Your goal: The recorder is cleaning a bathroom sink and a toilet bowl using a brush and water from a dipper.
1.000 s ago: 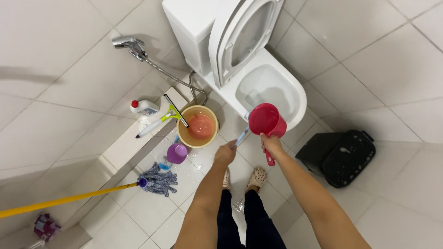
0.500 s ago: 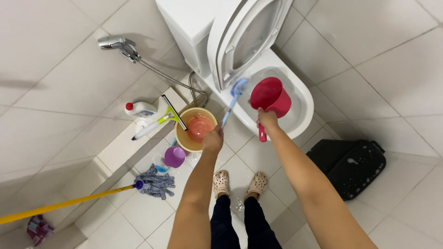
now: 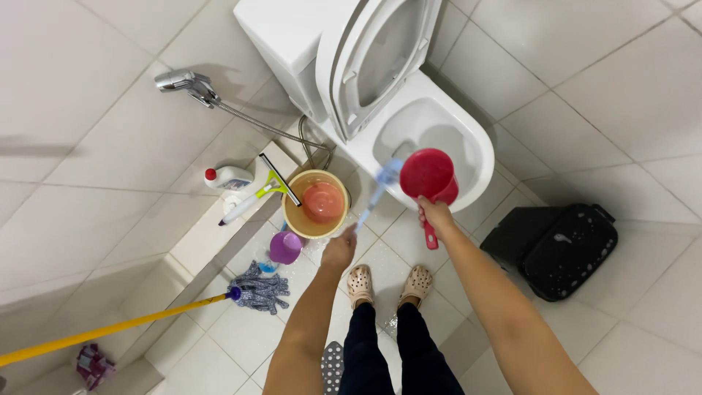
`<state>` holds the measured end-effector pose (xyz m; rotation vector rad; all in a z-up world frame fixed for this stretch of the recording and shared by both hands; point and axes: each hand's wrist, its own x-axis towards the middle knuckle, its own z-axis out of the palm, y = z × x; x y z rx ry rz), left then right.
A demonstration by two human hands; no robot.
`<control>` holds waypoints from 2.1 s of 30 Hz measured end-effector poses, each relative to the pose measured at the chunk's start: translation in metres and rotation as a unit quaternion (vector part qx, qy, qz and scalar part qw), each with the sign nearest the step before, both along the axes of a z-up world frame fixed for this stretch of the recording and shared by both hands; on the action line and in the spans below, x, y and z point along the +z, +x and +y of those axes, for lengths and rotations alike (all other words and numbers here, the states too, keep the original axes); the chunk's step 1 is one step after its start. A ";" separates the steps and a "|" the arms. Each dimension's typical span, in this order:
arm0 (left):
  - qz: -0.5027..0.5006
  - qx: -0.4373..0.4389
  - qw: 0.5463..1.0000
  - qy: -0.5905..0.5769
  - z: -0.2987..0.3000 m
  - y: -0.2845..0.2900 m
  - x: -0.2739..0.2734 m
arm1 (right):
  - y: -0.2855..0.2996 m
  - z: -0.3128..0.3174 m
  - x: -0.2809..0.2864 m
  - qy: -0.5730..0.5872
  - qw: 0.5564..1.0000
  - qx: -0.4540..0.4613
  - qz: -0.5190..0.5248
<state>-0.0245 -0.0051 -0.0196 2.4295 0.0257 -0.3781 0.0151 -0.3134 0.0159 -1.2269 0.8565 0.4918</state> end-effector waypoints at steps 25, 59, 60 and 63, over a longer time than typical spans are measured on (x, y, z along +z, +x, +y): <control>0.145 -0.072 0.984 -0.076 -0.222 -0.059 0.013 | -0.157 -0.169 -0.049 -0.119 0.979 -0.156 0.063; 0.184 -0.021 0.983 0.001 -0.282 0.170 0.016 | 0.136 -0.228 -0.023 -0.117 0.992 -0.048 -0.004; 0.206 0.088 0.974 -0.031 -0.277 0.173 0.018 | 0.143 -0.221 -0.022 -0.125 0.991 -0.036 -0.001; 0.133 -0.077 0.987 0.040 -0.261 0.203 -0.011 | 0.175 -0.201 -0.038 -0.133 0.991 -0.015 -0.017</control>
